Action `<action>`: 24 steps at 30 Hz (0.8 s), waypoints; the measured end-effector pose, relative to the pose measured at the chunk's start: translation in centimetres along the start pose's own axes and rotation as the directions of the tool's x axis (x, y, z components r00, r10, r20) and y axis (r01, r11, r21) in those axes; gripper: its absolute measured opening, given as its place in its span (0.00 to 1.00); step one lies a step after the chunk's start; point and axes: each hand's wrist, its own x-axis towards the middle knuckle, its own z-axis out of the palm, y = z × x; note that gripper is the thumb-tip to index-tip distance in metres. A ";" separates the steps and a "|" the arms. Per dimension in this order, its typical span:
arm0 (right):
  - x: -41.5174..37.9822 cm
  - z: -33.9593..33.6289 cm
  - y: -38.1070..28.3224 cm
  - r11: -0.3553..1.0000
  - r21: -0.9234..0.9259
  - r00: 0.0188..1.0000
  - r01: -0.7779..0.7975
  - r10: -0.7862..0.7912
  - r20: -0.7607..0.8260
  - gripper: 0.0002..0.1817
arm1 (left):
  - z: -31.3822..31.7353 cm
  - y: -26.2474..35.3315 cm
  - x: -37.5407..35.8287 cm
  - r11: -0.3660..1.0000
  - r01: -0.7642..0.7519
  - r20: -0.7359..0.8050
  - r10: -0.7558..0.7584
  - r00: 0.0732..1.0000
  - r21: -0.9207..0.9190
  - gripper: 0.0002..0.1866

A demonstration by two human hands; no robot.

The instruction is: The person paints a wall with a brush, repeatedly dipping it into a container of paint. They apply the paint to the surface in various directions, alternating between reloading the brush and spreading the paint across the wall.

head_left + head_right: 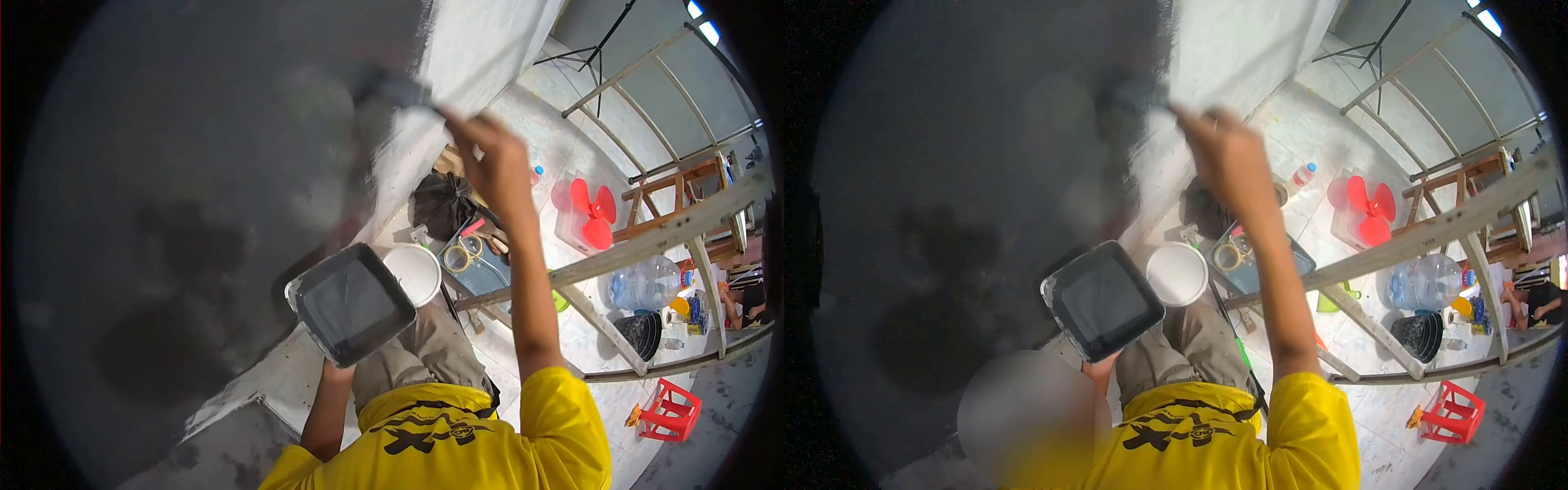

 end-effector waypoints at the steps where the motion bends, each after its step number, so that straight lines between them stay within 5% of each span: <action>1: 1.6 -0.9 -0.5 0.997 0.047 0.990 0.060 -0.054 -0.129 0.20 | -0.7 -0.2 -1.1 1.000 -0.010 0.000 0.010 1.000 0.010 0.30; 4: 2.5 -2.2 -1.5 0.998 0.066 0.972 0.007 0.009 -0.235 0.18 | -1.9 -0.2 -3.5 0.998 -0.047 0.000 0.047 0.999 0.038 0.30; 7: -1.8 3.3 0.7 0.977 0.208 0.952 0.048 0.019 -0.306 0.18 | -3.1 -0.5 -6.5 0.992 -0.077 0.018 0.075 0.997 0.100 0.31; 11: -13.1 10.3 3.2 0.963 0.256 0.991 -0.089 0.060 0.118 0.14 | -3.9 -0.2 -9.2 0.978 -0.098 0.033 0.093 0.995 0.183 0.31; 13: -15.8 11.7 4.9 0.985 0.143 0.965 -0.097 0.058 0.255 0.12 | -3.5 -0.3 -10.4 0.992 -0.094 0.144 0.082 0.986 0.079 0.31; 17: -10.2 8.6 4.2 0.986 -0.164 0.903 0.001 0.070 0.424 0.10 | -7.9 -0.4 -10.8 0.999 -0.027 0.147 0.023 0.989 0.023 0.33; 21: 2.0 2.8 2.9 0.944 -0.296 0.972 0.147 -0.081 0.222 0.10 | -10.7 -0.9 -10.0 0.999 -0.013 0.128 0.018 0.992 -0.040 0.34; 24: 5.4 -3.2 1.5 0.973 -0.204 0.983 0.105 -0.132 -0.126 0.09 | -12.8 -0.9 -9.6 1.000 0.004 0.043 -0.006 0.999 0.024 0.35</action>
